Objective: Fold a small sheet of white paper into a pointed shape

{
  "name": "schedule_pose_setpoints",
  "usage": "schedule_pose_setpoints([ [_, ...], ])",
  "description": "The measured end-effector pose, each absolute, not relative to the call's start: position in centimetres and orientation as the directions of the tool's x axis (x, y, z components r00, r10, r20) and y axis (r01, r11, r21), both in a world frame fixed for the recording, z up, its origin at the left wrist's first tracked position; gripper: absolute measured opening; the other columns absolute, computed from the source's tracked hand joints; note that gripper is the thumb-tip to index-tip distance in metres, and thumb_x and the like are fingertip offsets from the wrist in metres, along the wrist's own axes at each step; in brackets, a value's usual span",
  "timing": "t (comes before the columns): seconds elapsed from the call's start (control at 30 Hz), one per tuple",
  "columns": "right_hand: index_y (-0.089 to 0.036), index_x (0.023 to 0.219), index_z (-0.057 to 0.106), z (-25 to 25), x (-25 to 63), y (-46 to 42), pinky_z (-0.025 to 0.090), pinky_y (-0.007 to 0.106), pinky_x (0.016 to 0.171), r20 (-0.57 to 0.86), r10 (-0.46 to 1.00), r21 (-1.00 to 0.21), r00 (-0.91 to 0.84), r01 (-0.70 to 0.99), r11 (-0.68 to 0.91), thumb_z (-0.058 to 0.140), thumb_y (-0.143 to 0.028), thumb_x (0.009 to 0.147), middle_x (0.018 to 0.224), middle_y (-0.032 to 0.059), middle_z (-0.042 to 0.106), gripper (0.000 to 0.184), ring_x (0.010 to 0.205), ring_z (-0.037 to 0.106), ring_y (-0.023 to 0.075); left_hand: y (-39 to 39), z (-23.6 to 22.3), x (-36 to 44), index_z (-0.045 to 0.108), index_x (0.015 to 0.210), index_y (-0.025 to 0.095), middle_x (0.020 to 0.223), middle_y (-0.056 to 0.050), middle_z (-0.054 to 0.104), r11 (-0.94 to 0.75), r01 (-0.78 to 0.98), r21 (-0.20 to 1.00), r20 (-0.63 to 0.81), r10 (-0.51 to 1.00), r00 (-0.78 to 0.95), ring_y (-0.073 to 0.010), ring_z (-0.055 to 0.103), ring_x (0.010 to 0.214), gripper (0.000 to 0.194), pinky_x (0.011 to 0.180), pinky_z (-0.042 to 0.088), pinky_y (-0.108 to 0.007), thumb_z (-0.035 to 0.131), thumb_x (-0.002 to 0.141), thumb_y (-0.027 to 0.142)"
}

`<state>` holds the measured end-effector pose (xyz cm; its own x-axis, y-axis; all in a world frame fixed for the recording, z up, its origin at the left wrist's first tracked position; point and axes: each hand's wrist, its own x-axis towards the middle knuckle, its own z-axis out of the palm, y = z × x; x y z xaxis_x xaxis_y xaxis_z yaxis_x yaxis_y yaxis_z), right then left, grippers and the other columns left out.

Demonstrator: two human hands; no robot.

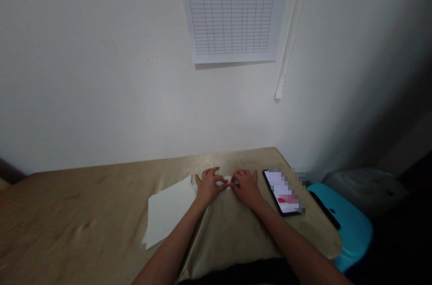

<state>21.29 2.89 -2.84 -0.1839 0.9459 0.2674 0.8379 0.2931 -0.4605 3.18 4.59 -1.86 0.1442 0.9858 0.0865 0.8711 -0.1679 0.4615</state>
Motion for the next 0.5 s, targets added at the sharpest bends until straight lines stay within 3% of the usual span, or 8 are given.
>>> schedule_pose_setpoints([
  [0.5, -0.032, 0.109, 0.064, -2.84, 21.54, 3.31, 0.013, 0.071, 0.111, 0.175, 0.957, -0.421, -0.232, 0.861, 0.286, 0.050, -0.019, 0.094, 0.126, 0.0041, 0.060, 0.025, 0.127, 0.045, 0.0278, 4.76, -1.31, 2.59, 0.078, 0.096, 0.044, 0.149, 0.003, 0.053, -0.141, 0.884, 0.445, 0.025, 0.989, 0.145, -0.0372, 0.031, 0.143, 0.016, 0.109, 0.004, -0.080, 0.073, 0.081, 0.040],
])
